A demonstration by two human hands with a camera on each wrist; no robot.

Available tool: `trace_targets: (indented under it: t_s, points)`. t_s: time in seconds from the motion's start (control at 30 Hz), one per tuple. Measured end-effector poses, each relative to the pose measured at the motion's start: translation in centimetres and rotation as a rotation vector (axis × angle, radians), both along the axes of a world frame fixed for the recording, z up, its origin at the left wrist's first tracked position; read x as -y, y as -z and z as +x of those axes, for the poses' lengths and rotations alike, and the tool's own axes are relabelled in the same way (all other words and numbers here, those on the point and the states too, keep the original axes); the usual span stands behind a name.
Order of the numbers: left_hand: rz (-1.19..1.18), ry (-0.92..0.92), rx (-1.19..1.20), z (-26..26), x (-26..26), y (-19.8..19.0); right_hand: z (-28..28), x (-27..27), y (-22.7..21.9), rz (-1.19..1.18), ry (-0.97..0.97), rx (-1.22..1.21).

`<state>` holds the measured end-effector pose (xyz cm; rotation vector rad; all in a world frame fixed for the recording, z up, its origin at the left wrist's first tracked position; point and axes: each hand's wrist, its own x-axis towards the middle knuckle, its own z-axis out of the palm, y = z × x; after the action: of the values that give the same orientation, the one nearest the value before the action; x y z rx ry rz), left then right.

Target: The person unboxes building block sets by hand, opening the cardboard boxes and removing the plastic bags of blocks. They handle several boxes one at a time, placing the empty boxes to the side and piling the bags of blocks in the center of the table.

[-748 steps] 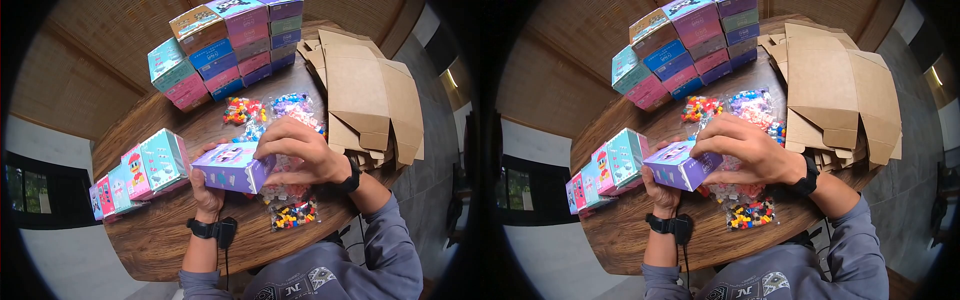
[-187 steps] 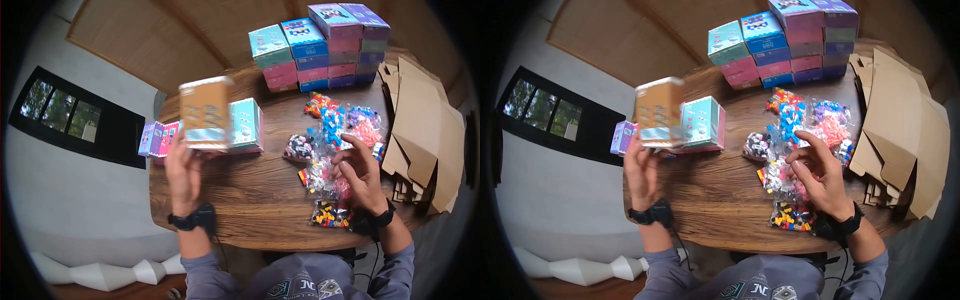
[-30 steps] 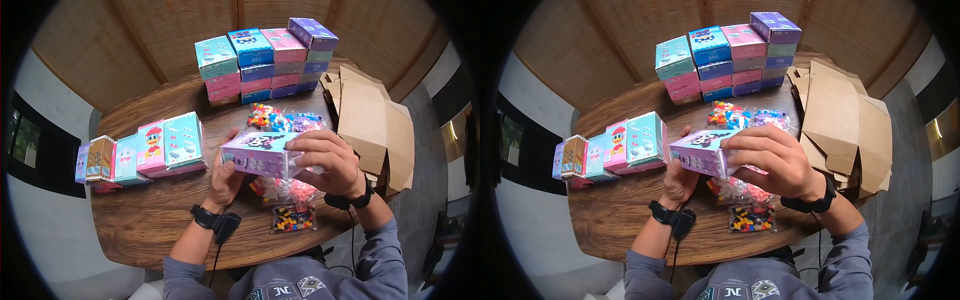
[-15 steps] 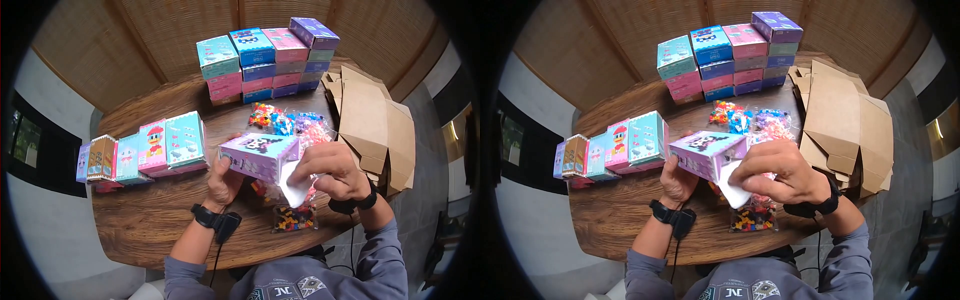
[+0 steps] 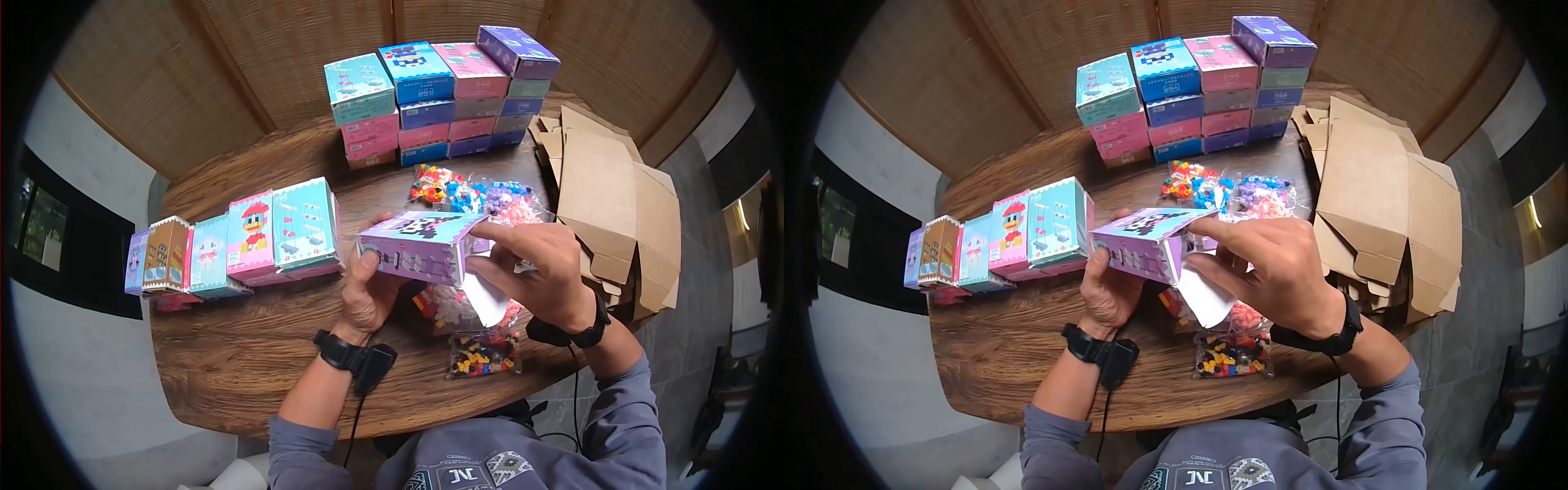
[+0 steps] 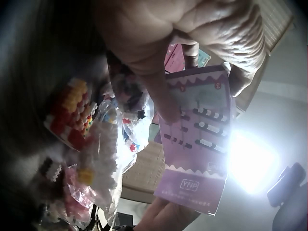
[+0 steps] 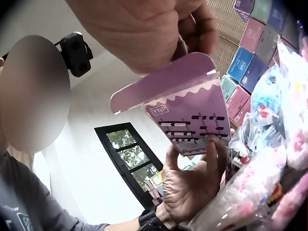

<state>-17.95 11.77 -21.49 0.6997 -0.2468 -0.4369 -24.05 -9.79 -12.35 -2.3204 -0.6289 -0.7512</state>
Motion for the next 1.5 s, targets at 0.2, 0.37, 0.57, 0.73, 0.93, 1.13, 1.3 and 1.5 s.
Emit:
trace_targets:
  t_s: [0.2,0.37,0.57,0.73,0.93,1.13,1.3,1.5]
  points:
    - [0.017,0.003,-0.001,0.0,0.0,0.3,0.2,0.1,-0.5,-0.094,0.011,0.025]
    - [0.061,-0.011,0.037,-0.1,0.1,0.4,0.0,0.2,0.1,0.024,0.045,-0.081]
    - [0.030,-0.019,0.031,0.1,0.1,0.4,0.4,0.4,0.9,-0.011,0.012,-0.004]
    - [0.030,-0.005,0.018,-0.1,0.0,0.1,0.2,0.0,0.5,-0.056,0.088,0.042]
    - [0.056,-0.022,0.007,0.1,-0.1,0.8,0.1,0.3,0.6,-0.058,0.163,-0.066]
    - [0.061,-0.013,0.081,0.1,0.0,0.8,0.5,0.9,1.2,0.004,0.049,-0.076]
    - [0.040,-0.011,0.023,-0.1,0.0,0.5,0.5,0.8,0.7,-0.065,0.010,-0.046]
    - [-0.014,-0.044,-0.046,-0.1,-0.1,0.0,0.3,1.1,-0.7,0.100,-0.019,0.055]
